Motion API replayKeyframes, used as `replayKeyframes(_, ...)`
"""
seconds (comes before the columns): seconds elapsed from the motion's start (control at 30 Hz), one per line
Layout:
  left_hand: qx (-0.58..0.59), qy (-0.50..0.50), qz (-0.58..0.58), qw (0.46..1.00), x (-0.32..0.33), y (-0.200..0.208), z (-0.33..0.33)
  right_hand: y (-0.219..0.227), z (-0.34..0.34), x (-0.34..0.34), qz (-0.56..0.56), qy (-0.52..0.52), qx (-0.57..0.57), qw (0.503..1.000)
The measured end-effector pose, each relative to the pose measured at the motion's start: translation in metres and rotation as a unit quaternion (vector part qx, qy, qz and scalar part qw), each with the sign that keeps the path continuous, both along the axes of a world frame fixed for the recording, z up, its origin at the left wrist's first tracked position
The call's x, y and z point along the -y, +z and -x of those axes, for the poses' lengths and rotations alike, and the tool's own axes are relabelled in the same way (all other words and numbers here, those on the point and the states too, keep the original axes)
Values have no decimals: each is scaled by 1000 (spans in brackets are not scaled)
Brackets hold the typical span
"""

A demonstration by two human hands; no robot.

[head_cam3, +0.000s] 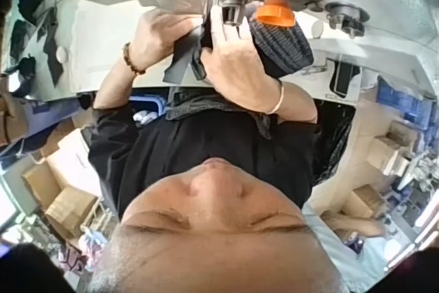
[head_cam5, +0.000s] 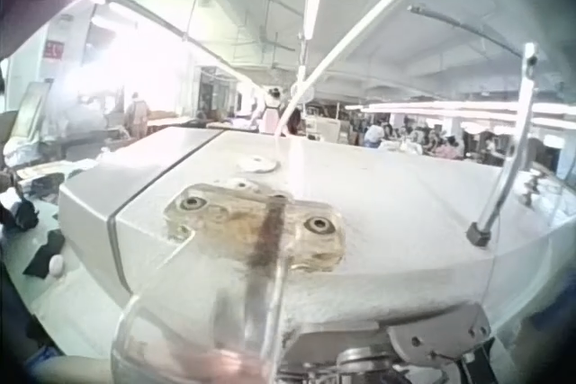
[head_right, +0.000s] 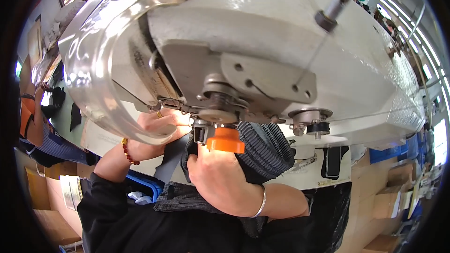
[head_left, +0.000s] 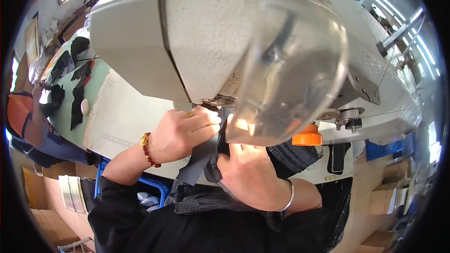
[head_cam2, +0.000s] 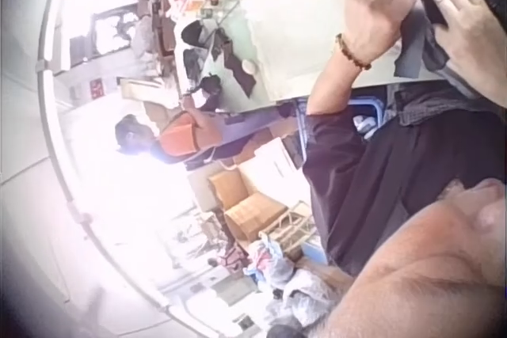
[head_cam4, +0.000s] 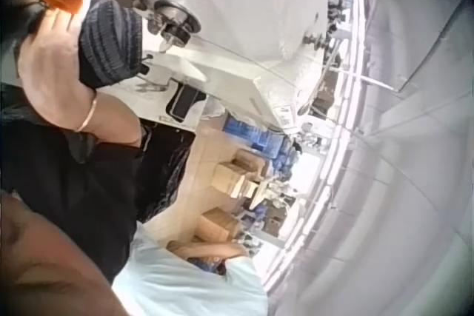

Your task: Sewing and stitching parts of a shoe using an industrial sewing machine in a factory environment.

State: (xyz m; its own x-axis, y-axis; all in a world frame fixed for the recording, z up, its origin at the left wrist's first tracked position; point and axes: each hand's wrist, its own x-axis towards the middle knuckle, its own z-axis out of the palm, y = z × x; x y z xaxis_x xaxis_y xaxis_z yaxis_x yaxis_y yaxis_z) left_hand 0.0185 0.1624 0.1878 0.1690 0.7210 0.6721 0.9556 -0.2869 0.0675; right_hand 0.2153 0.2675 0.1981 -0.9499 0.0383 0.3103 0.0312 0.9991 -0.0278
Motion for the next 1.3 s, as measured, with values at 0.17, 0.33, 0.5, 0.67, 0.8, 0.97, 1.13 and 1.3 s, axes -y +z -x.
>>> replayKeyframes(0.17,10,-10,58,998,5,5,10,0,6,12,38,-37,58,997)
replayKeyframes(0.33,27,-52,40,997,-1,12,14,3,10,10,-45,-34,-23,998)
replayKeyframes(0.5,24,0,43,999,0,15,12,2,17,2,-29,-59,-2,998)
replayKeyframes(0.67,18,-9,0,1000,-7,5,17,2,13,-3,-110,-42,27,993)
replayKeyframes(0.8,-16,20,-9,1000,-4,-6,16,1,6,-6,-91,-35,12,995)
replayKeyframes(0.97,110,1,17,994,0,-8,17,-6,2,0,-86,-4,-41,995)
replayKeyframes(1.13,219,-29,54,974,2,5,18,-7,1,8,-68,-19,-19,997)
replayKeyframes(1.3,104,1,67,992,10,12,5,-5,6,6,-80,-6,-38,996)
